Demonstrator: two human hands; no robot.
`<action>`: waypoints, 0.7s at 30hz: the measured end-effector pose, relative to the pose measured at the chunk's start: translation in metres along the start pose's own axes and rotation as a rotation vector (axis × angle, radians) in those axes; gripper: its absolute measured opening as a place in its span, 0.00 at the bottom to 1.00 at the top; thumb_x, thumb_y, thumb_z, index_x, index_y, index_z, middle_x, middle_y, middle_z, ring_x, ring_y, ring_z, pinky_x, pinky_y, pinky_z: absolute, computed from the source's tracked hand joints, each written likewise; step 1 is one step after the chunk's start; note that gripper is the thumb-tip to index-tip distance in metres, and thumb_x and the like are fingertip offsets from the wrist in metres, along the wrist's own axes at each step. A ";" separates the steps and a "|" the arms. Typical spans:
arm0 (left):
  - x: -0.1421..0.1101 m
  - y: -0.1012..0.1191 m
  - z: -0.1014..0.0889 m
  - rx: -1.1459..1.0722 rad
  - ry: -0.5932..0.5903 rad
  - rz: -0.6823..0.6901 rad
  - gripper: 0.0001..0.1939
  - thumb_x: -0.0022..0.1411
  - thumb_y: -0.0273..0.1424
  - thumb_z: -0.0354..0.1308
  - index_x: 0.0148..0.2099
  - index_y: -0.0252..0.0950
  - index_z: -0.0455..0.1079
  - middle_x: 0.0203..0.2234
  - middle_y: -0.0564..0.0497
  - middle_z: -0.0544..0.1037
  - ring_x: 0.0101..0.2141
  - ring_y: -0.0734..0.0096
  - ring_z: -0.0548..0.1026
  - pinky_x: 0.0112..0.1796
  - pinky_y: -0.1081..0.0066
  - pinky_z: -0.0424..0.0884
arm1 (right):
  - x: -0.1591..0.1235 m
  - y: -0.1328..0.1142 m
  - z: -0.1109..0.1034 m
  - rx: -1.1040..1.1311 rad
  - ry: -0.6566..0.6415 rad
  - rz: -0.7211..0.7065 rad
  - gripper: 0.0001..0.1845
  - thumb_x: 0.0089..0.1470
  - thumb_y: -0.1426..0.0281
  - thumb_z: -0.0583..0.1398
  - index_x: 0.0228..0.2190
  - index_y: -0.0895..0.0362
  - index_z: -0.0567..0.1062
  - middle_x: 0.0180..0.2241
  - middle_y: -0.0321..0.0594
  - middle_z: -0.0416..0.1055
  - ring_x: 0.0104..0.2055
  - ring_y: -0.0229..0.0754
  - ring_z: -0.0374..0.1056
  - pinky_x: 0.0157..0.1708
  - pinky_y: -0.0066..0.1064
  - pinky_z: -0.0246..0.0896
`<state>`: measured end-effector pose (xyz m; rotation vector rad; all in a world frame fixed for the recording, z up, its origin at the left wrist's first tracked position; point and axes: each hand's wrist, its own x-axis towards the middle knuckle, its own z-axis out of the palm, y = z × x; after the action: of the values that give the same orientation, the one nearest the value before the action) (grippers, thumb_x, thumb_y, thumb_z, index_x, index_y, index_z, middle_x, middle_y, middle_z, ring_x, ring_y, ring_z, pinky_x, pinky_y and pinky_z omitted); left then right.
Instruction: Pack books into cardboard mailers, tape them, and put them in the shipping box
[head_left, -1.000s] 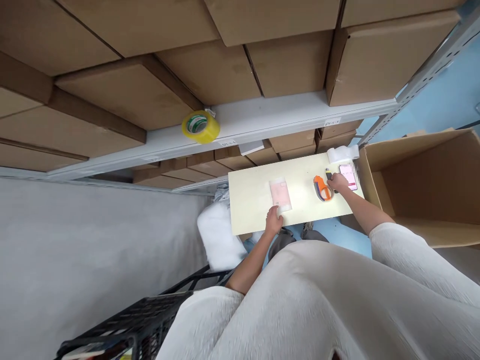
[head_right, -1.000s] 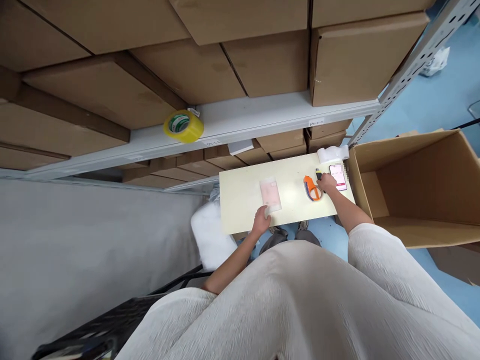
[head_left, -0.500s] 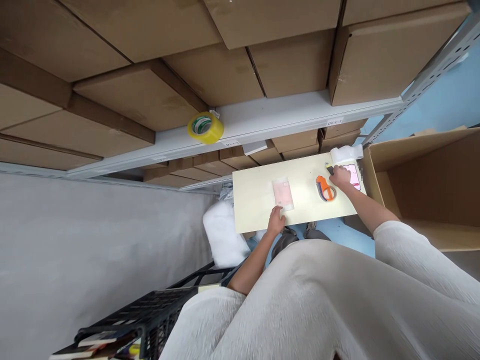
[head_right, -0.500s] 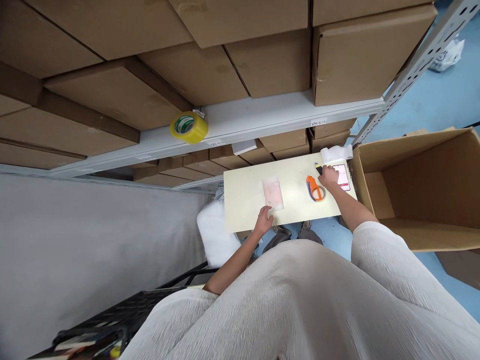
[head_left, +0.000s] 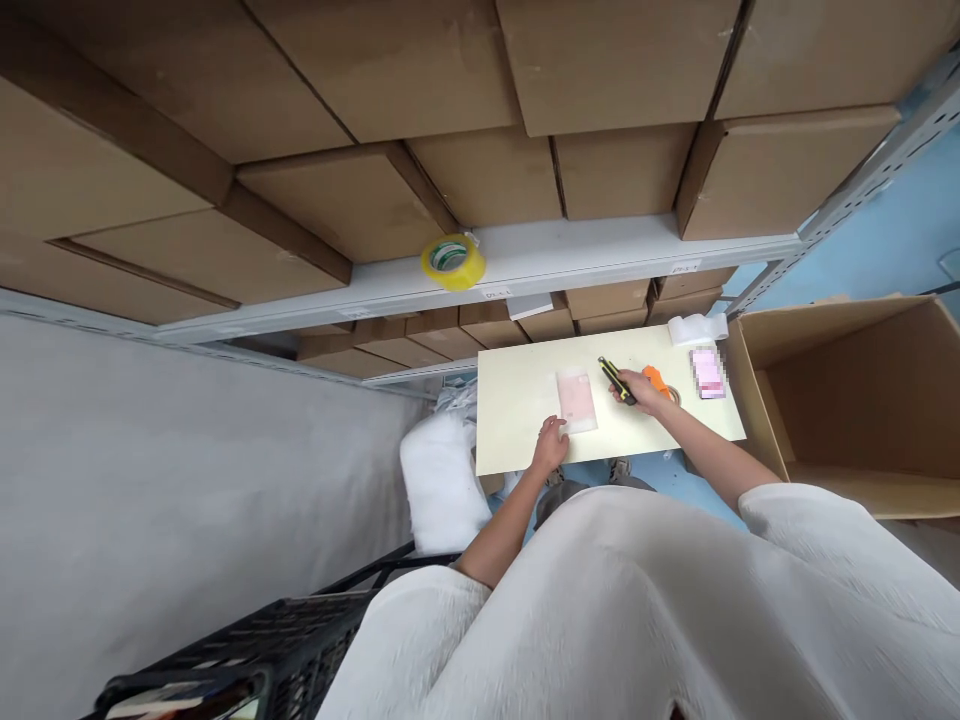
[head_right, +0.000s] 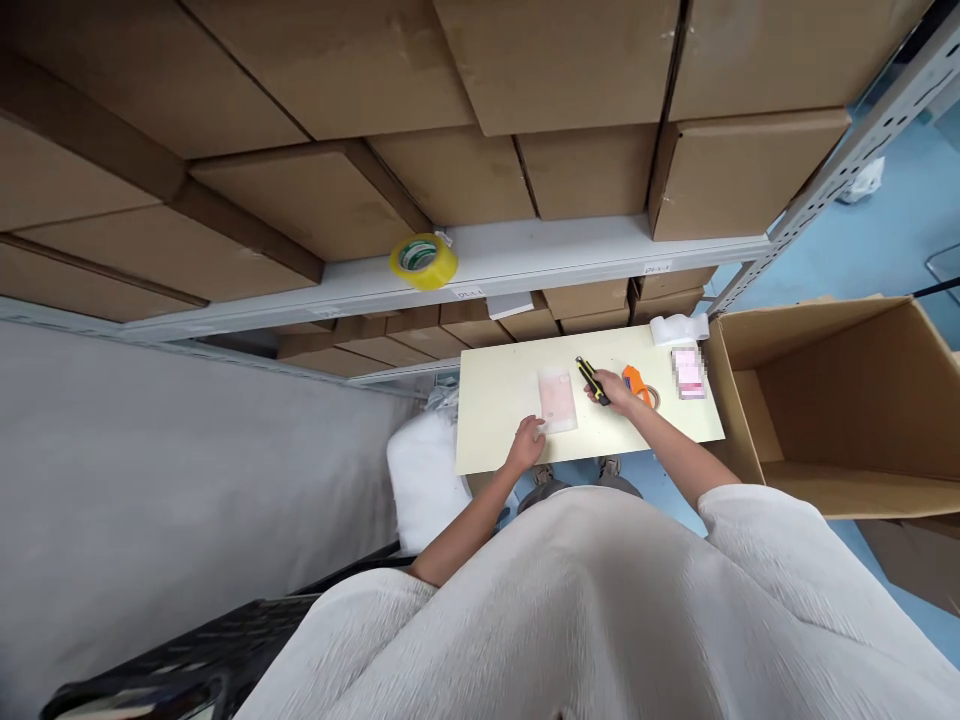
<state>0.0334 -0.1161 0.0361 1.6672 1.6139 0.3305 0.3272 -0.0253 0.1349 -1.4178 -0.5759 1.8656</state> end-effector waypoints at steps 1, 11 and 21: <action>0.000 -0.006 -0.006 0.001 0.004 -0.002 0.23 0.63 0.24 0.56 0.59 0.37 0.75 0.67 0.37 0.70 0.71 0.50 0.66 0.71 0.49 0.62 | -0.003 0.009 0.010 0.010 -0.032 0.014 0.06 0.63 0.70 0.62 0.37 0.53 0.68 0.29 0.41 0.78 0.28 0.39 0.73 0.27 0.27 0.70; -0.010 -0.079 -0.065 0.016 -0.012 -0.030 0.22 0.61 0.24 0.56 0.57 0.38 0.76 0.63 0.39 0.76 0.69 0.51 0.68 0.70 0.49 0.64 | 0.000 0.044 0.107 -0.138 -0.012 -0.030 0.12 0.65 0.63 0.69 0.42 0.56 0.74 0.33 0.42 0.82 0.29 0.39 0.77 0.29 0.28 0.76; -0.013 -0.136 -0.096 0.048 -0.114 -0.029 0.22 0.65 0.29 0.57 0.60 0.38 0.75 0.66 0.38 0.74 0.70 0.48 0.68 0.69 0.49 0.65 | 0.016 0.093 0.173 -0.521 0.330 0.041 0.20 0.67 0.53 0.67 0.33 0.52 0.68 0.19 0.34 0.74 0.16 0.36 0.65 0.14 0.26 0.57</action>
<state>-0.1324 -0.1100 0.0126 1.6663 1.5707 0.1804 0.1356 -0.0614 0.1100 -2.0357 -0.9084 1.5187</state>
